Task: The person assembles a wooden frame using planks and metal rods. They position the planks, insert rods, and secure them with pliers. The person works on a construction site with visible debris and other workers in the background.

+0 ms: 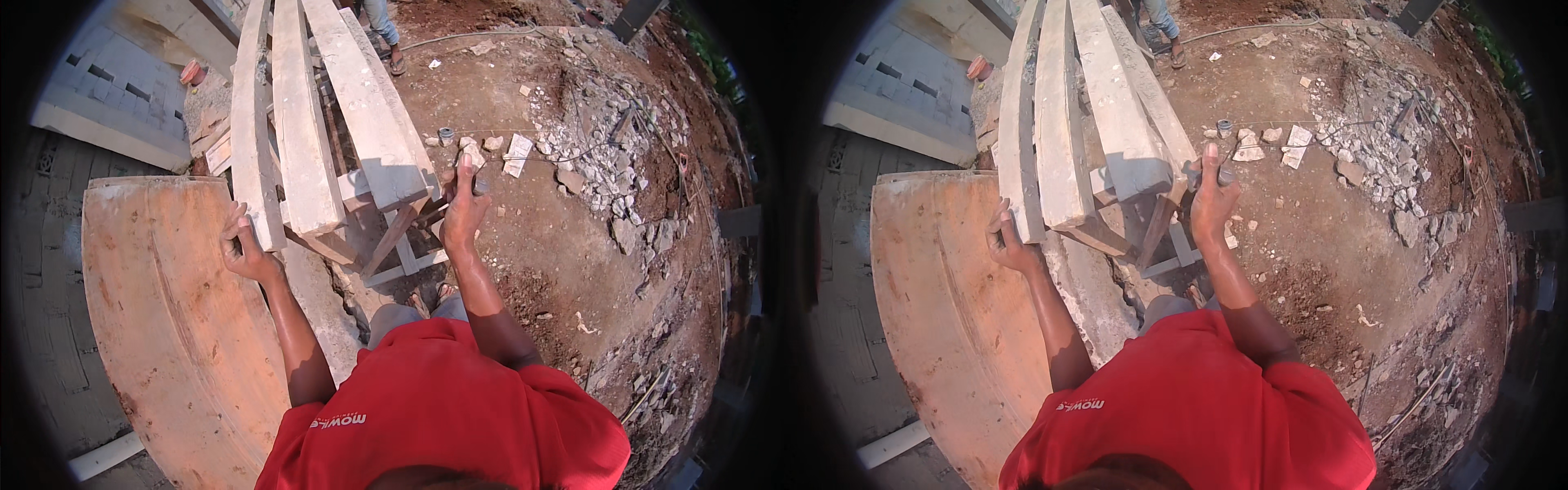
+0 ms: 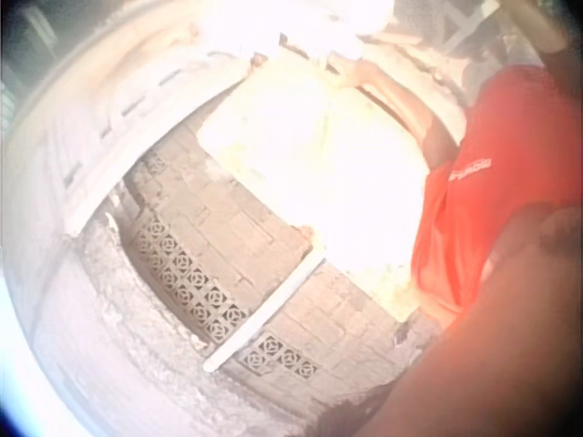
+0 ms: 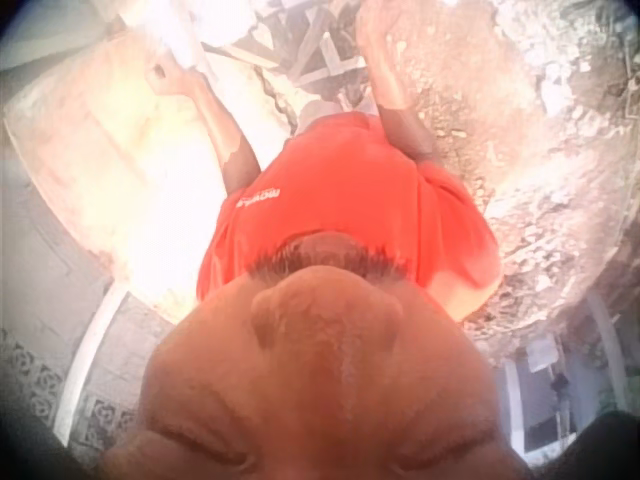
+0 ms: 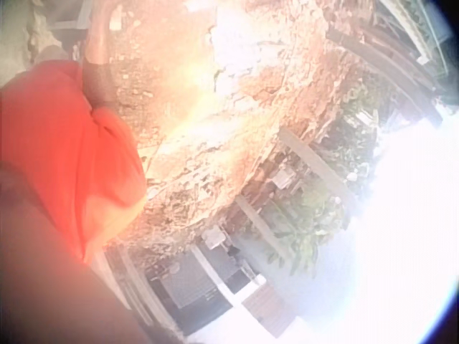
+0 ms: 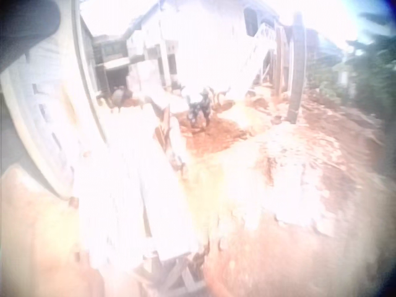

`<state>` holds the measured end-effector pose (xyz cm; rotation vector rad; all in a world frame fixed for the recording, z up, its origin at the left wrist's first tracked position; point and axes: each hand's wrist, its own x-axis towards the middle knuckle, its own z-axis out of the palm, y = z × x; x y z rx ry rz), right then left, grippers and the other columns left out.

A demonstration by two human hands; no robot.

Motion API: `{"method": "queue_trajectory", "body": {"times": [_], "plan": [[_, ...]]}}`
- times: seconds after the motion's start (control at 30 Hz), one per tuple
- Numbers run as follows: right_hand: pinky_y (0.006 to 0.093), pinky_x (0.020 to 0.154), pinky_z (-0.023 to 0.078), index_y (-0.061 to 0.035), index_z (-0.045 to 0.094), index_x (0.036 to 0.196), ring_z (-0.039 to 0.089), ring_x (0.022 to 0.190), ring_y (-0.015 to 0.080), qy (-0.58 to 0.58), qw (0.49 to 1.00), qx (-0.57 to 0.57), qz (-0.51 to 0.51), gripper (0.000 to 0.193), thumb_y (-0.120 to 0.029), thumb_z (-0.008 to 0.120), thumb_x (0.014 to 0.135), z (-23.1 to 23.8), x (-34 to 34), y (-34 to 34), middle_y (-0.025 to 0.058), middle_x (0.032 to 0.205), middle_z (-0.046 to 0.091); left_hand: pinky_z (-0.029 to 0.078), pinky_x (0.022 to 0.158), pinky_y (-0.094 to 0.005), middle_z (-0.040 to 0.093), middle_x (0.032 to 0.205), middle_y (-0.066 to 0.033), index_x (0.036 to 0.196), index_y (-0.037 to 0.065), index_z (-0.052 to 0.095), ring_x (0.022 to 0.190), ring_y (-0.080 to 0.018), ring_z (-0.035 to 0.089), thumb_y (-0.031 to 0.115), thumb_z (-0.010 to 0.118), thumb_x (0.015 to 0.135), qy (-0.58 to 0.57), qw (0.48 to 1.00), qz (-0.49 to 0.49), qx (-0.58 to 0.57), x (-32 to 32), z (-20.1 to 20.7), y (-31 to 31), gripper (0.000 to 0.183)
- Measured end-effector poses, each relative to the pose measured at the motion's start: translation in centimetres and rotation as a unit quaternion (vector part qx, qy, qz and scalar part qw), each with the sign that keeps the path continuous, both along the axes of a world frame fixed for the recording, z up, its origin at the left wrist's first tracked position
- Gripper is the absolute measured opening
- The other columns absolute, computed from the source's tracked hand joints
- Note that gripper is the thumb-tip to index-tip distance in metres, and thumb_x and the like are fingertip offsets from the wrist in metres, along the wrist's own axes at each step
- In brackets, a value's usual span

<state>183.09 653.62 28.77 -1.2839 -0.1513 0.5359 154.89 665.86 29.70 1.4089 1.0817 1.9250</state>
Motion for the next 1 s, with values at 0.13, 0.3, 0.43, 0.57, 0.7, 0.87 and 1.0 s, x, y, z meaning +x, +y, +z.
{"method": "queue_trajectory", "body": {"times": [0.13, 0.3, 0.43, 0.57, 0.7, 0.87, 1.0], "plan": [[0.0305, 0.058, 0.038, -0.0063, 0.061, 0.080, 0.046, 0.065, 0.0082, 0.024, 1.000, 0.008, -0.009, 0.042, -0.040, 0.071, 0.102, 1.0, -2.3, 3.0, -0.0058, 0.067, 0.052, 0.045, 0.110, -0.0529, 0.074, 0.113, -0.0234, 0.087, -0.002, 0.064, 0.126, -0.0390, 0.063, 0.009, 0.064, 0.099, -0.030, 0.999, -0.019, 0.017, -1.0, -0.9, 0.9, 0.016], [0.0303, 0.056, 0.035, -0.0059, 0.057, 0.071, 0.040, 0.061, 0.0081, -0.056, 0.995, -0.079, -0.033, 0.046, -0.038, 0.077, 0.098, -1.4, -1.0, 5.5, -0.0053, 0.064, 0.048, 0.048, 0.107, -0.0563, 0.073, 0.115, -0.0261, 0.092, -0.004, 0.060, 0.123, -0.0428, 0.064, 0.013, 0.061, 0.099, -0.018, 0.999, -0.017, 0.030, -0.8, -1.4, 1.8, 0.018], [0.0300, 0.055, 0.033, -0.0061, 0.059, 0.070, 0.043, 0.061, 0.0080, 0.032, 0.998, -0.032, -0.039, 0.044, -0.035, 0.079, 0.096, 0.9, 0.9, 4.9, -0.0060, 0.064, 0.049, 0.049, 0.107, -0.0586, 0.073, 0.116, -0.0254, 0.093, -0.002, 0.062, 0.126, -0.0449, 0.062, 0.015, 0.057, 0.100, 0.100, 0.993, 0.008, 0.064, 0.2, -0.6, 1.8, 0.019], [0.0283, 0.061, 0.043, -0.0036, 0.065, 0.074, 0.055, 0.065, 0.0101, 0.034, 0.991, -0.129, 0.004, 0.039, -0.034, 0.079, 0.094, -2.1, 3.0, 4.0, -0.0013, 0.068, 0.057, 0.047, 0.111, -0.0622, 0.074, 0.112, -0.0221, 0.094, 0.001, 0.064, 0.129, -0.0459, 0.060, 0.018, 0.055, 0.099, 0.073, 0.993, -0.010, 0.090, -1.3, -1.3, 1.3, 0.020], [0.0324, 0.065, 0.045, 0.0029, 0.073, 0.084, 0.055, 0.070, 0.0112, 0.033, 0.995, -0.097, -0.009, 0.036, -0.031, 0.076, 0.095, -10.5, 1.8, 4.4, 0.0014, 0.074, 0.065, 0.042, 0.115, -0.0667, 0.074, 0.105, -0.0192, 0.092, 0.005, 0.057, 0.132, -0.0457, 0.058, 0.020, 0.052, 0.099, 0.139, 0.988, 0.020, 0.057, -1.8, -1.4, 1.1, 0.017], [0.0328, 0.069, 0.047, 0.0043, 0.073, 0.092, 0.059, 0.078, 0.0129, -0.008, 0.999, -0.024, -0.034, 0.030, -0.025, 0.075, 0.095, -11.2, 0.3, 3.5, 0.0047, 0.084, 0.068, 0.042, 0.114, -0.0601, 0.072, 0.094, -0.0185, 0.091, 0.004, 0.053, 0.126, -0.0368, 0.063, 0.010, 0.047, 0.095, 0.136, 0.989, 0.049, 0.016, 0.1, 0.0, -0.4, 0.008], [0.0333, 0.074, 0.048, 0.0054, 0.072, 0.098, 0.061, 0.083, 0.0145, -0.033, 0.999, -0.007, -0.008, 0.028, -0.022, 0.074, 0.095, -10.2, 2.2, 3.2, 0.0072, 0.092, 0.069, 0.046, 0.108, -0.0541, 0.071, 0.089, -0.0226, 0.083, 0.001, 0.049, 0.124, -0.0386, 0.064, 0.003, 0.050, 0.093, 0.058, 0.998, 0.023, 0.025, 2.7, 0.5, -0.2, 0.011]]}}
